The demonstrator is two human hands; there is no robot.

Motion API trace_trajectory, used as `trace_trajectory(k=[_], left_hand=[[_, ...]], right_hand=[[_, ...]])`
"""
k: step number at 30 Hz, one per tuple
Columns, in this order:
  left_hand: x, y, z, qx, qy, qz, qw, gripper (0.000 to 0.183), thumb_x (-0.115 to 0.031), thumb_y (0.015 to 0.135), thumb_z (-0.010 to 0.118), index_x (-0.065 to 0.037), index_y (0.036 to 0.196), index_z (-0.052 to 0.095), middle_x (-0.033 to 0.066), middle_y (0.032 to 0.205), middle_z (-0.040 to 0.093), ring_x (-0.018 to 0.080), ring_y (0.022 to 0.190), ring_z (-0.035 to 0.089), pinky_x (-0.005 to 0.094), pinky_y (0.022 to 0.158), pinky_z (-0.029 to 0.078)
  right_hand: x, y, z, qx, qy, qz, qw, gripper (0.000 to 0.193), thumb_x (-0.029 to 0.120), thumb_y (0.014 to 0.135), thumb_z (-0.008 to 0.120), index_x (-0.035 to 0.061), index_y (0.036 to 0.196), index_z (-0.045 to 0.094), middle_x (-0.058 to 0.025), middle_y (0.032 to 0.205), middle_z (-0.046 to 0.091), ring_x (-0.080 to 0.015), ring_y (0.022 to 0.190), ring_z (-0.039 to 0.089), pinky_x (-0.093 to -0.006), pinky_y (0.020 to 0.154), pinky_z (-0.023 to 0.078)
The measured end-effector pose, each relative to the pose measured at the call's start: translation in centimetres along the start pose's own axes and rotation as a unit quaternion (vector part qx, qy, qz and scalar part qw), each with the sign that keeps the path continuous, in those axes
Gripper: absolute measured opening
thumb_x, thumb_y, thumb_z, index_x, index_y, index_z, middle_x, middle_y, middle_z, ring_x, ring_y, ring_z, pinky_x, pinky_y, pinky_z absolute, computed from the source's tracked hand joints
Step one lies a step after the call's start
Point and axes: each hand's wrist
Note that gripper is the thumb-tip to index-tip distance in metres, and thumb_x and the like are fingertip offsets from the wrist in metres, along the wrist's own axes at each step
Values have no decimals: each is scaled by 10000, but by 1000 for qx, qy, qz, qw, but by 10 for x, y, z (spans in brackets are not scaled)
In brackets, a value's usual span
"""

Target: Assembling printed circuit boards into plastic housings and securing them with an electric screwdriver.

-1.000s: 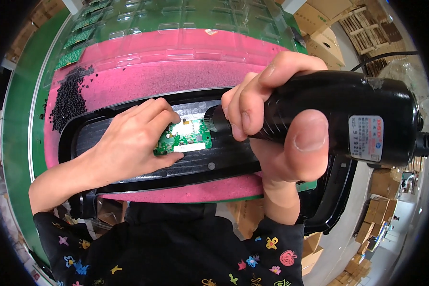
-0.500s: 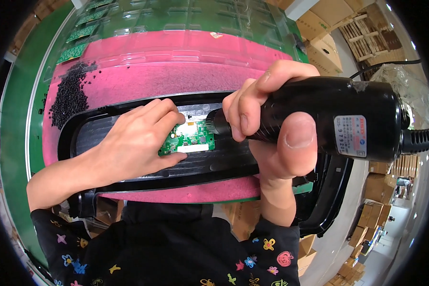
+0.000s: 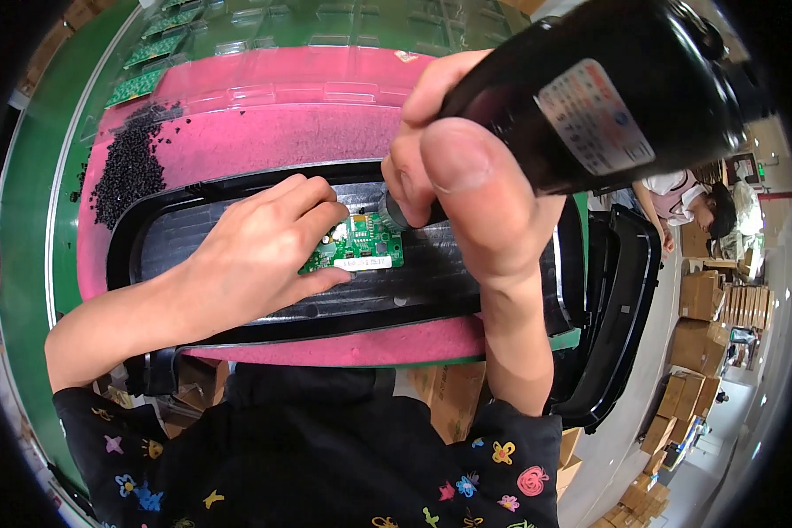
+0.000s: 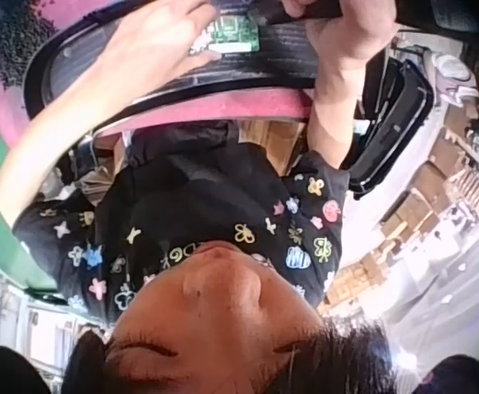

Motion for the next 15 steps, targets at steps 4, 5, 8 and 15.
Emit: trace_trajectory(k=[4, 5, 8, 15], left_hand=[[1, -1, 3, 6, 8, -6, 1000, 438, -171, 676, 781, 41, 1001, 580, 120, 933, 534, 289, 898, 561, 377, 765, 493], [1, -1, 3, 10, 7, -7, 1000, 435, -181, 686, 776, 41, 1004, 580, 119, 935, 534, 287, 901, 560, 377, 767, 494], [0, -2, 4, 4, 21, -1, 1000, 437, -200, 696, 772, 42, 1005, 580, 118, 939, 536, 285, 904, 559, 375, 770, 496], [2, -3, 1, 21, 26, -6, 999, 449, -234, 732, 751, 46, 1033, 571, 124, 947, 534, 283, 909, 554, 379, 786, 497]], right_hand=[[-4, -2, 1, -46, 7, 2, 999, 489, 500, 852, 526, 29, 981, 500, 4, 569, 419, -99, 432, 363, -267, 472, 325], [-4, -5, -2, -24, 97, -9, 995, 507, 514, 856, 515, 24, 985, 494, 1, 575, 424, -100, 433, 368, -274, 481, 337], [2, -14, -1, -30, 66, -37, 997, 547, 546, 845, 519, 18, 988, 487, 1, 578, 428, -99, 435, 375, -272, 489, 338], [6, -6, -3, 32, 160, -52, 985, 534, 558, 853, 517, 50, 1015, 497, 12, 604, 451, -88, 444, 380, -272, 491, 347]])
Point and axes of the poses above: each hand's wrist, its own y-axis towards the middle knuckle, its own z-axis out of the palm, x = y × z
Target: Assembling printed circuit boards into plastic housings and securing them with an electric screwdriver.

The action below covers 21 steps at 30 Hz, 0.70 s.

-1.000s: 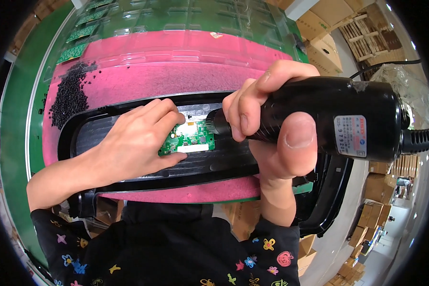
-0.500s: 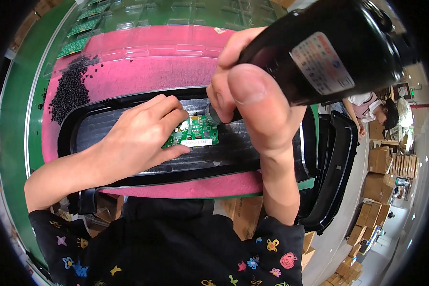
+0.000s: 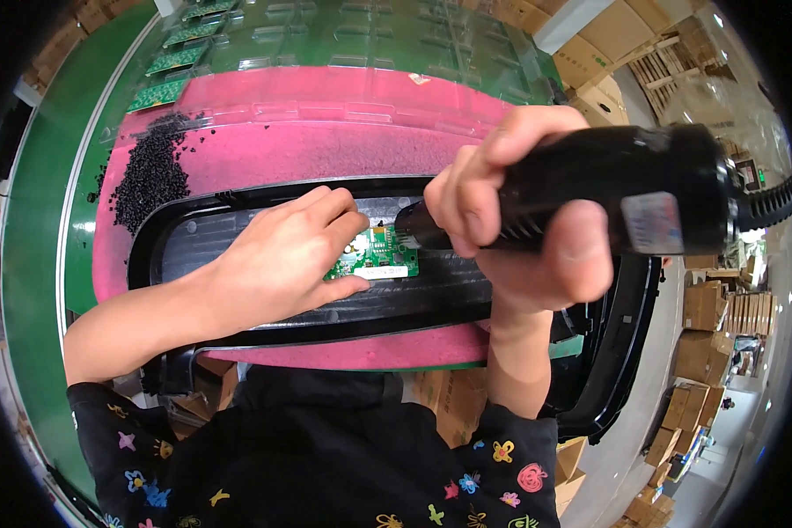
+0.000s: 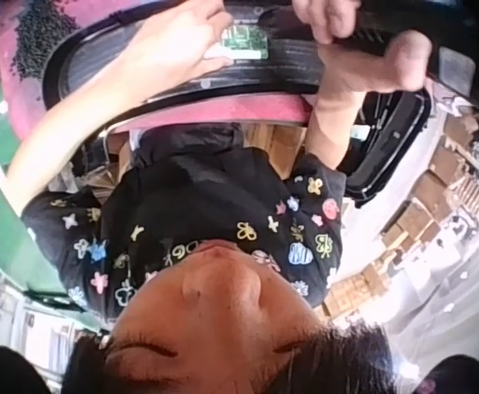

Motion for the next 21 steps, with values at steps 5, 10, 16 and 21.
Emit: trace_trajectory(k=[5, 10, 16, 21], left_hand=[[2, 5, -9, 25, -28, -1, 999, 460, -253, 755, 733, 47, 1059, 562, 144, 984, 548, 320, 942, 572, 403, 791, 496], [4, 0, -19, -25, -51, -5, 998, 322, -179, 823, 662, 26, 1054, 570, 143, 962, 583, 349, 893, 595, 428, 751, 502], [5, 2, -16, -97, -59, 106, 988, 146, -108, 805, 680, -9, 893, 620, 94, 783, 603, 284, 727, 609, 376, 602, 507], [3, 5, -13, -139, -119, 108, 977, 124, -100, 781, 717, -4, 798, 640, 87, 711, 621, 260, 640, 617, 340, 545, 499]], right_hand=[[-10, -1, 2, -57, -36, 1, 998, 521, 541, 860, 525, 45, 1017, 510, 5, 601, 452, -106, 452, 397, -293, 509, 368], [-3, -3, 5, -74, 21, -48, 996, 476, 523, 865, 542, 65, 989, 516, 18, 618, 466, -92, 456, 399, -291, 509, 364], [24, -17, 2, -2, 88, -75, 993, 513, 552, 897, 508, 87, 1114, 493, -2, 730, 526, -126, 552, 511, -324, 596, 424], [30, -20, 19, -88, 84, -108, 987, 363, 396, 842, 630, 96, 960, 464, 41, 621, 488, -66, 487, 491, -251, 553, 401]])
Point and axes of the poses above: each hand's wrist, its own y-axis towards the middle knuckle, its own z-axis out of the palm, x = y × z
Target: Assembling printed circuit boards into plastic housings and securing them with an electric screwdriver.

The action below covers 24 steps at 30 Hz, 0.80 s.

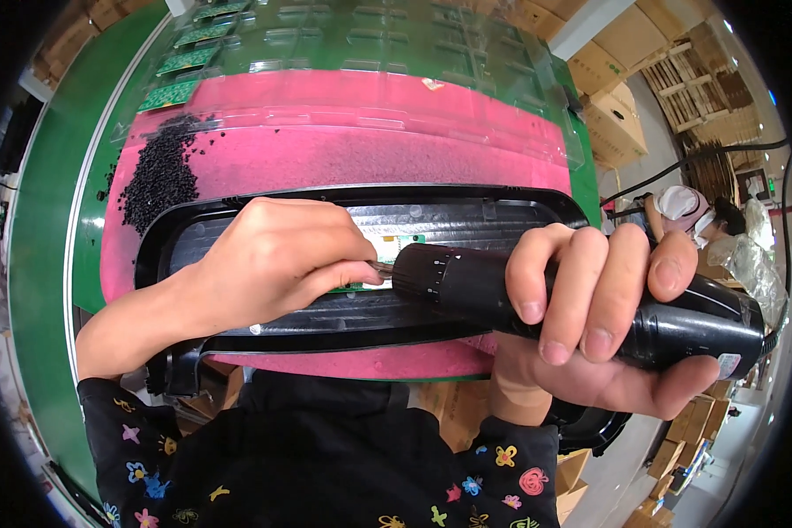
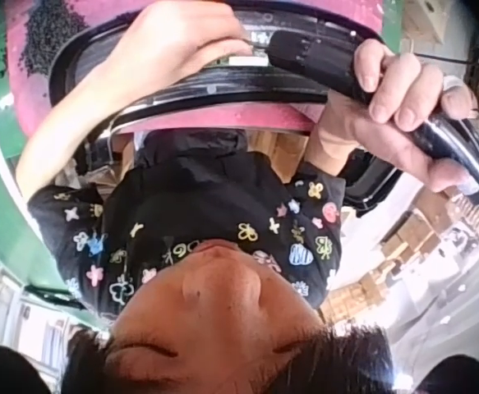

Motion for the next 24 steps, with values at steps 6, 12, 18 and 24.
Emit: trace_trajectory(k=[6, 12, 18, 24], left_hand=[[-4, 3, 3, -6, -158, -84, 984, 155, -89, 734, 774, 13, 774, 664, 94, 712, 653, 215, 607, 635, 293, 528, 492], [-6, 5, -1, 17, -102, -76, 992, 164, -88, 713, 788, 0, 777, 664, 84, 719, 656, 221, 608, 634, 294, 524, 487], [-5, 3, -3, 51, 5, -40, 998, 223, -103, 666, 796, -17, 806, 645, 82, 771, 662, 250, 671, 641, 328, 580, 492], [-11, 3, 1, -10, 61, 35, 997, 208, -40, 693, 748, -11, 869, 640, 106, 855, 689, 266, 812, 687, 344, 667, 527]], right_hand=[[4, -4, -4, -9, 16, -8, 1000, 377, 386, 819, 642, 92, 966, 459, 46, 619, 500, -65, 467, 493, -231, 513, 406], [-3, -6, -2, 25, -10, -9, 1000, 414, 417, 824, 638, 80, 991, 466, 32, 647, 520, -69, 465, 494, -239, 516, 429], [-6, -8, -3, 50, -32, 1, 998, 463, 486, 840, 602, 81, 1022, 472, 27, 668, 520, -72, 475, 488, -263, 549, 428], [-8, -12, -5, 85, -59, 21, 994, 515, 522, 835, 615, 99, 1088, 466, 29, 680, 517, -94, 502, 488, -283, 540, 414]])
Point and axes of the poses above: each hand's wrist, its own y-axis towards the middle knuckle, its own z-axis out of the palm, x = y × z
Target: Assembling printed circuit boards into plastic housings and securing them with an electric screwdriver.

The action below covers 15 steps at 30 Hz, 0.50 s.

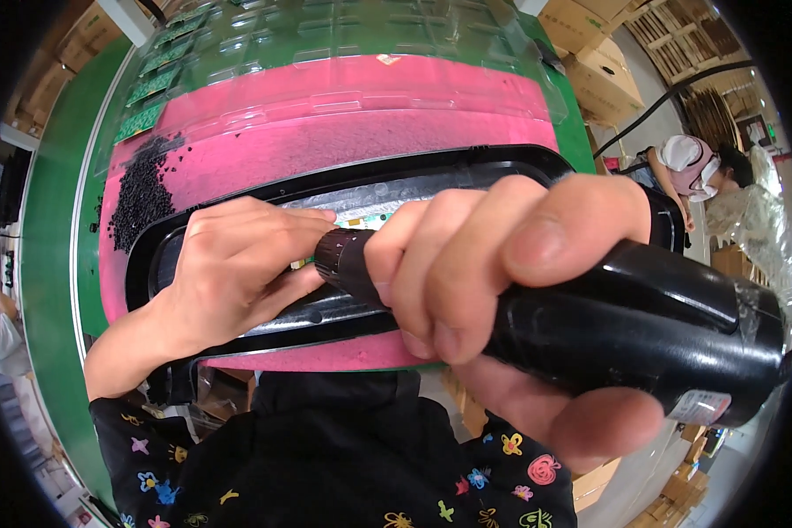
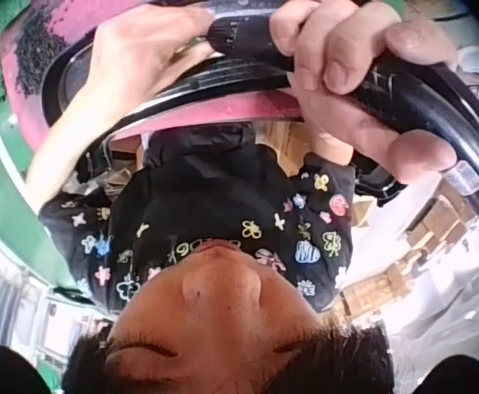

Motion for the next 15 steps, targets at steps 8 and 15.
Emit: trace_trajectory(k=[8, 15], left_hand=[[1, 2, -4, 47, 9, -47, 998, 127, -31, 744, 713, 0, 853, 655, 104, 887, 695, 285, 860, 687, 333, 698, 550], [2, 0, -7, 154, 21, -26, 988, 121, -70, 702, 740, -15, 789, 676, 63, 862, 697, 237, 897, 648, 345, 688, 550]], right_hand=[[7, 5, -29, 22, -71, 15, 997, 555, 548, 825, 603, 51, 1030, 462, -7, 675, 513, -95, 485, 439, -266, 518, 387], [2, 2, -21, -64, -86, 104, 989, 572, 575, 812, 588, 38, 971, 475, -4, 575, 464, -94, 415, 397, -266, 462, 380]])
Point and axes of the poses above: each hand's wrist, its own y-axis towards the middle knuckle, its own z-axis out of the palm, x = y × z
